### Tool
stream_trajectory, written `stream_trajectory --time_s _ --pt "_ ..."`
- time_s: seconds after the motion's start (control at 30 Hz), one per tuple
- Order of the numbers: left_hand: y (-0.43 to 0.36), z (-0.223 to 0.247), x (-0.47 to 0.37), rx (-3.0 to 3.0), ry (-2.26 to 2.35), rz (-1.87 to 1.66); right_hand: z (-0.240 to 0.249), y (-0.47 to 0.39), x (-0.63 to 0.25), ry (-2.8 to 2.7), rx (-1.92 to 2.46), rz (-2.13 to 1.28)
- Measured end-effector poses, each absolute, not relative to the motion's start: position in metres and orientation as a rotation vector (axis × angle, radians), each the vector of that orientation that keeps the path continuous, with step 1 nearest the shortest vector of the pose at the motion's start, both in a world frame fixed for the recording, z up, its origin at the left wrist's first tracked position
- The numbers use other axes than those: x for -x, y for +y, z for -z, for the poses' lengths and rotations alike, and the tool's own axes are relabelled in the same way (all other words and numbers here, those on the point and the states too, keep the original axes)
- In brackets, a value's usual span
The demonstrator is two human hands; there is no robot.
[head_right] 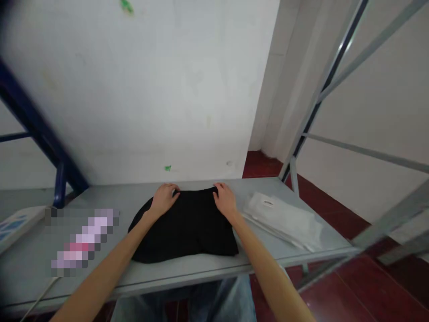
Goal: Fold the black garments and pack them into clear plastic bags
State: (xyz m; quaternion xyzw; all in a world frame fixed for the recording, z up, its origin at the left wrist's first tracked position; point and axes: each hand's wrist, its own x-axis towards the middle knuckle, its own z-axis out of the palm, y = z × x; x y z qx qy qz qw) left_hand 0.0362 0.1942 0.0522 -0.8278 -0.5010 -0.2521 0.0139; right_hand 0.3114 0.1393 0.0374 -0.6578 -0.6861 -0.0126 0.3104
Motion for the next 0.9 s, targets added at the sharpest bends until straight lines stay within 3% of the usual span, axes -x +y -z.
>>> stream_trajectory --time_s 0.33,0.57,0.7,0.9 --pt "0.147 -0.079 -0.016 2.765 -1.406 1.367 -0.042 0.096 -0.334 -1.869 1.487 0.04" --pt "0.09 -0.075 0.017 3.047 -1.237 0.926 -0.035 0.03 -0.342 -2.095 1.562 -0.019" --pt "0.104 -0.067 0.03 2.48 -1.646 1.02 -0.052 0.017 -0.327 -2.026 1.513 0.046" --pt "0.134 -0.068 0.034 2.238 -1.879 0.614 -0.062 -0.012 -0.296 -2.0 1.413 -0.008"
